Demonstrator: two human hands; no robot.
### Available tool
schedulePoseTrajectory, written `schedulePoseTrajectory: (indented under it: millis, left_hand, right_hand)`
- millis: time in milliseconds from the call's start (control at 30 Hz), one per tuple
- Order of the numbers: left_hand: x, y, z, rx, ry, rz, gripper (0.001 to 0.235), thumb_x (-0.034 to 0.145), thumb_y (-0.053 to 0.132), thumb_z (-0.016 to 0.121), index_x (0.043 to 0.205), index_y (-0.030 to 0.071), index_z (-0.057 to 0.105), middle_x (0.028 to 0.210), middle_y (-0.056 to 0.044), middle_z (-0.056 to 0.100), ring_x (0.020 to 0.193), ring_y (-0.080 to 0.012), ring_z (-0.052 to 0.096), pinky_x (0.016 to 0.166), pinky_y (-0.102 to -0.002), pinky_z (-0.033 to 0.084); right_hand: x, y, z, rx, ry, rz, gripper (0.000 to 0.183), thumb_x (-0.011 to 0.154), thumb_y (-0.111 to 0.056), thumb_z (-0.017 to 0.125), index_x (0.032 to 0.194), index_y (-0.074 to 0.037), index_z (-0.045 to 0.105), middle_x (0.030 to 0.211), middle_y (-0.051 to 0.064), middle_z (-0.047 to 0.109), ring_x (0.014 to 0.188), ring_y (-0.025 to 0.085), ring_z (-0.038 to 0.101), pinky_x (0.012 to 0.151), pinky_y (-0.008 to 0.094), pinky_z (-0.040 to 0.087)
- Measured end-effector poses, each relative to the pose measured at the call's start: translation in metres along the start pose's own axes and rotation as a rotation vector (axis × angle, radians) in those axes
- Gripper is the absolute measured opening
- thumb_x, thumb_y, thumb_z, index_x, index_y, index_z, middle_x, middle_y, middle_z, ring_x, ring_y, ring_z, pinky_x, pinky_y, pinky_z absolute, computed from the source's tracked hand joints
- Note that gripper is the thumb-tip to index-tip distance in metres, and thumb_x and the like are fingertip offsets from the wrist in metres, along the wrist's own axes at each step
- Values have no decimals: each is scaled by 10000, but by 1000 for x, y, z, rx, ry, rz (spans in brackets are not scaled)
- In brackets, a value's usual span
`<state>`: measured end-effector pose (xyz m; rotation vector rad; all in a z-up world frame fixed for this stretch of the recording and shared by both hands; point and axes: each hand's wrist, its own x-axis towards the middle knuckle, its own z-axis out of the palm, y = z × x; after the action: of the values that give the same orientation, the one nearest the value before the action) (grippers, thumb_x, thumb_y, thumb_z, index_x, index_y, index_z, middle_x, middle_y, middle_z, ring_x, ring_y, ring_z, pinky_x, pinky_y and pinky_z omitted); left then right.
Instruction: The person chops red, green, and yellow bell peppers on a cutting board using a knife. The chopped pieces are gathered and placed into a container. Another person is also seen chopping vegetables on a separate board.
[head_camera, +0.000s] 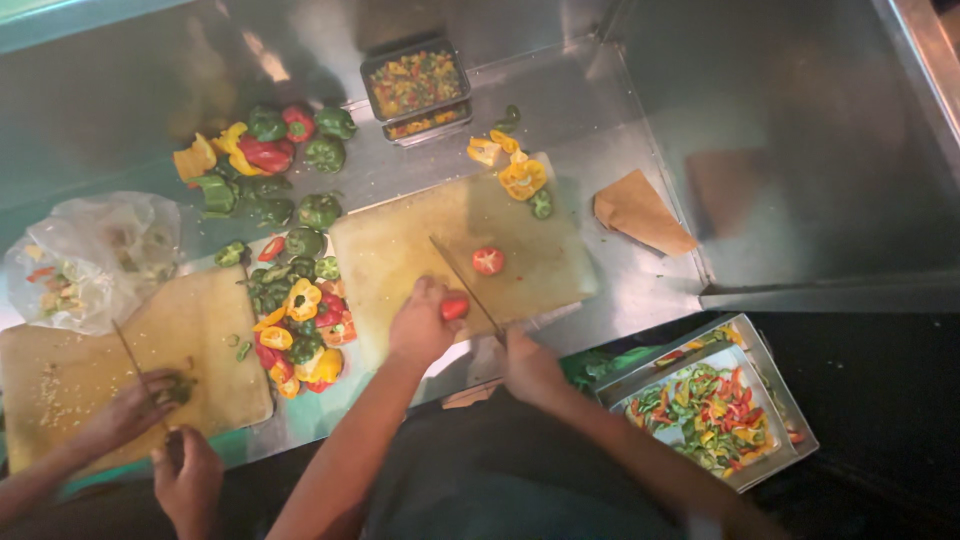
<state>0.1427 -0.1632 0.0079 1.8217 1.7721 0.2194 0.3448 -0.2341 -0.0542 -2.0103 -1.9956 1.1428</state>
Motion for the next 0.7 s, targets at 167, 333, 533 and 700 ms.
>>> schedulePoseTrajectory:
  millis: [167,333,533,700]
  left_hand:
    - [4,0,-13,123,-141,100,513,777,208,794,1249,163,600,1260,-112,587,1163,-352,611,938,-460,530]
    - [3,-4,-12,128,-159,100,473,807,222,772,1253,219,617,1180,-102,621,1122,-348,633,912,-472,537]
    - [1,-11,-10,146,-148,121,444,835,269,755,1252,209,614,1146,-119,617,1056,-360,658,872,-488,548]
    - [2,-15,-4,123,-145,113,441,861,289,735,1278,216,611,1145,-132,611,1040,-374,655,859,-497,544]
  right_hand:
    - [2,-3,8,96,25,-29,304,977,-351,575,1075,-63,570,931,267,711,899,493,682,783,597,531]
    - [1,-5,14,82,-2,19,317,999,-371,551,1079,-66,574,933,261,713,890,488,684,781,600,526]
    - [3,-9,21,97,68,-50,327,1003,-367,534,1088,-52,564,927,265,710,861,492,685,754,600,528]
    - [4,-6,34,100,65,-77,341,1020,-368,541,1056,-30,560,948,287,698,873,502,678,772,594,527]
